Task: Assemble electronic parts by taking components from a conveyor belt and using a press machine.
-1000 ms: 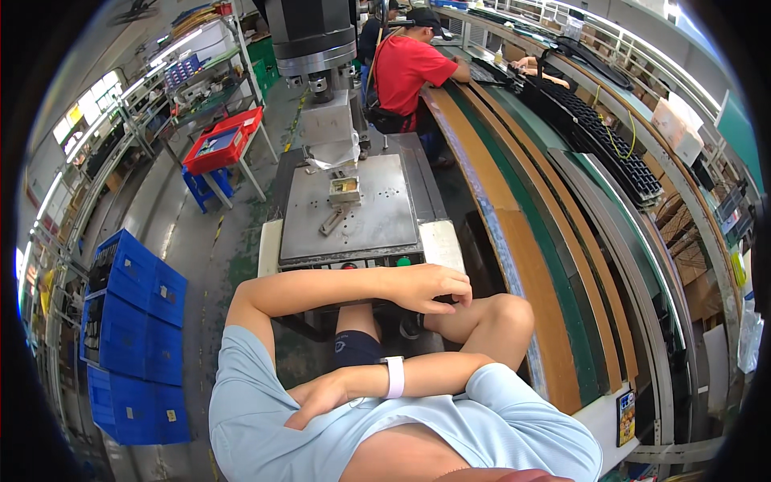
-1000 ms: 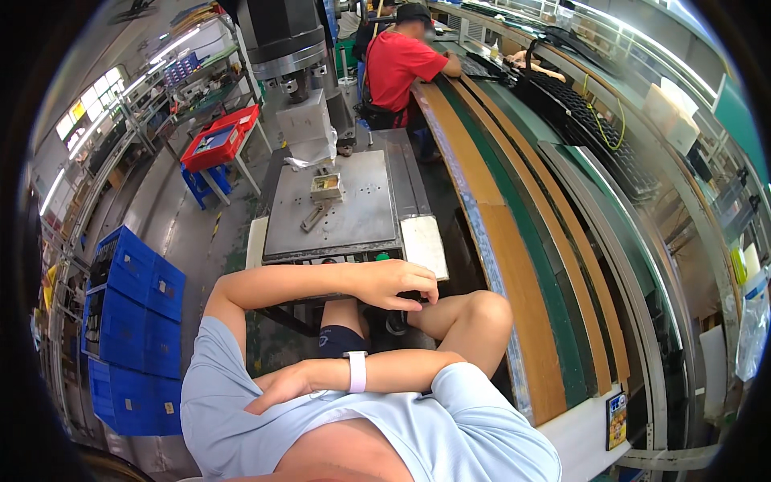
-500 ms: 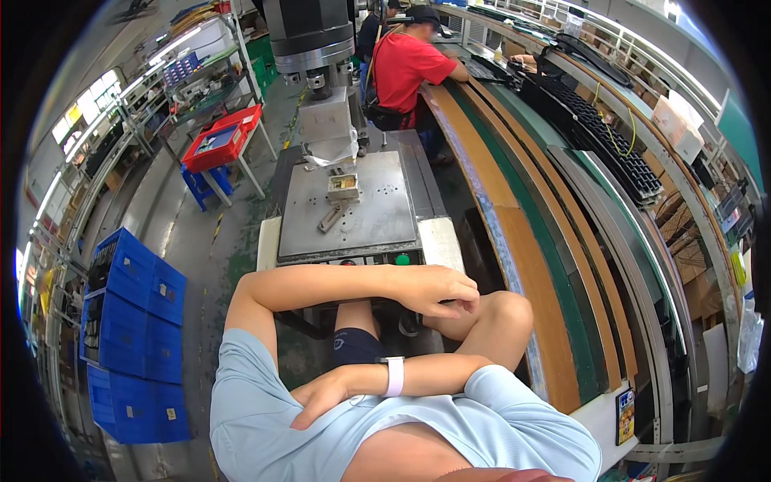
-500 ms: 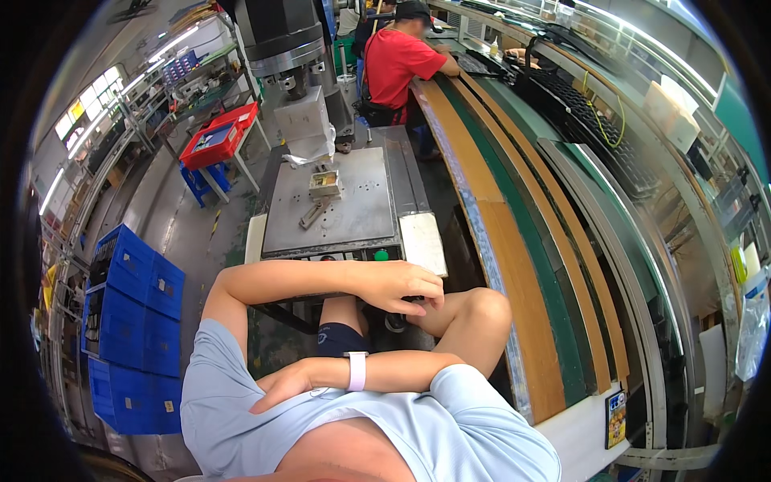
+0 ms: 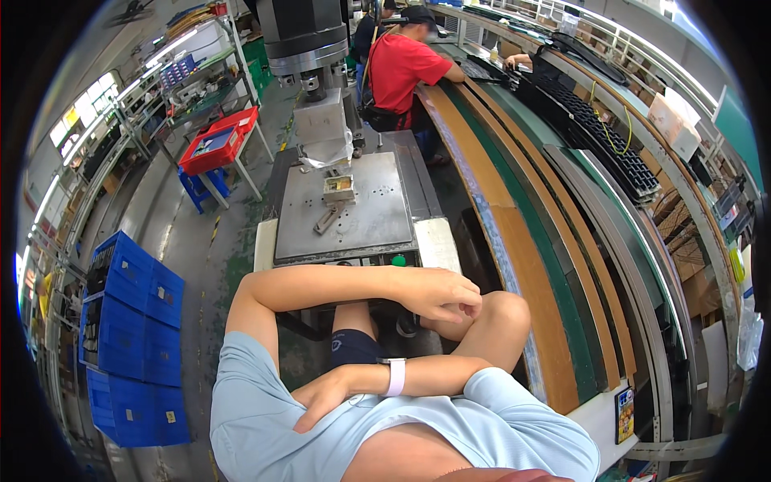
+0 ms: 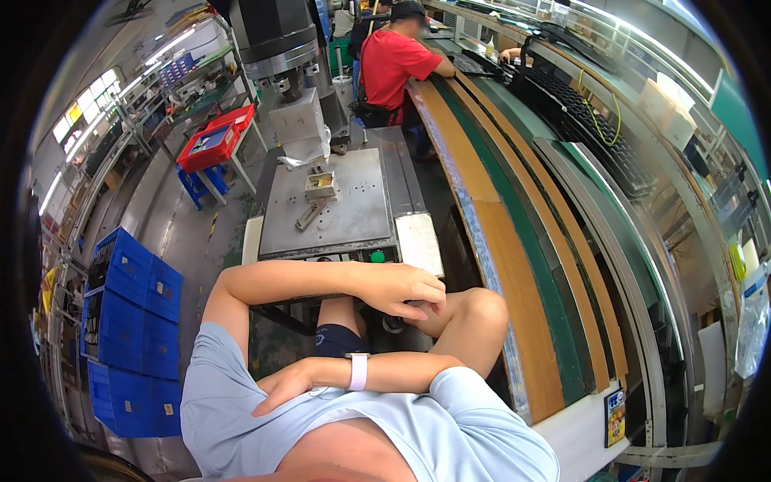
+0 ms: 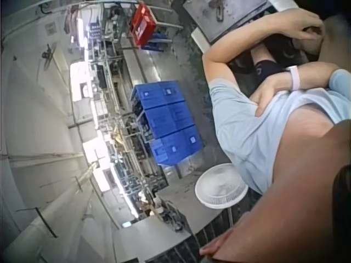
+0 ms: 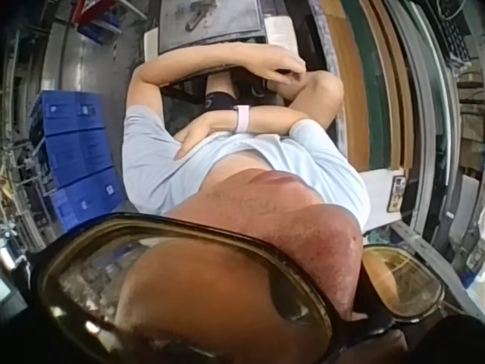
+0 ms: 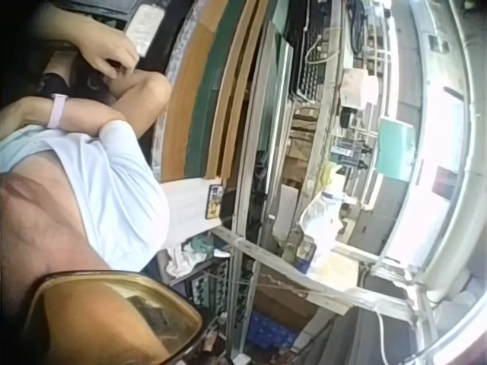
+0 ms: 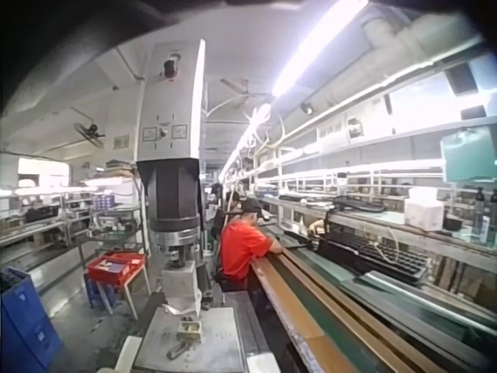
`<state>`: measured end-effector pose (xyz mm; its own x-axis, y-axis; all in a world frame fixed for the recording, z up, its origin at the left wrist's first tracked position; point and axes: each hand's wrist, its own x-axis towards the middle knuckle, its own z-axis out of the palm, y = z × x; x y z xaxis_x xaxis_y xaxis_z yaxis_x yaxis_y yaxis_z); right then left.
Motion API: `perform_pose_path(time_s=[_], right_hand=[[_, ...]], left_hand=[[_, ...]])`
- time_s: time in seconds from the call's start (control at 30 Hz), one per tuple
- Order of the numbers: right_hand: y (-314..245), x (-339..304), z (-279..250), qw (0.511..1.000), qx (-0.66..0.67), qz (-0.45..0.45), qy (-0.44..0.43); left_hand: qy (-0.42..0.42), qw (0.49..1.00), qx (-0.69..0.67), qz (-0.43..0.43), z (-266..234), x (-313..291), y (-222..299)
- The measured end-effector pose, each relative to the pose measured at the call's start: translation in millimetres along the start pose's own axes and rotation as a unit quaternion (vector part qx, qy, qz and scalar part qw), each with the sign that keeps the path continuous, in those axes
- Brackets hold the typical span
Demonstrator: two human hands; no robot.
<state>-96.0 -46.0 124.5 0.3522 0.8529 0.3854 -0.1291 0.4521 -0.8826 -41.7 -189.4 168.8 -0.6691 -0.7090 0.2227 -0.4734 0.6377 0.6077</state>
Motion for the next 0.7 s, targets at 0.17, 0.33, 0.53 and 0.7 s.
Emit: perform_pose_path(time_s=[0.17, 0.33, 0.53, 0.7], right_hand=[[2.3, -4.4, -2.5, 0.999, -0.033, -0.026, 0.003], [2.8, -6.8, -1.4, 0.998, -0.045, -0.017, 0.03], [0.8, 0.4, 2.6, 0.999, 0.0, -0.033, 0.013], [-1.9, -9.9, 5.4, 0.995, -0.058, -0.06, 0.062]], left_hand=[[0.003, 1.0, -0.01, -0.001, -0.2, -1.7, 0.7], [-0.004, 1.0, -0.023, -0.001, -0.8, 2.6, 1.4], [-0.003, 1.0, -0.013, 0.019, 3.3, 3.9, -0.9], [-0.004, 1.0, -0.029, 0.007, 2.2, 5.8, 1.5]])
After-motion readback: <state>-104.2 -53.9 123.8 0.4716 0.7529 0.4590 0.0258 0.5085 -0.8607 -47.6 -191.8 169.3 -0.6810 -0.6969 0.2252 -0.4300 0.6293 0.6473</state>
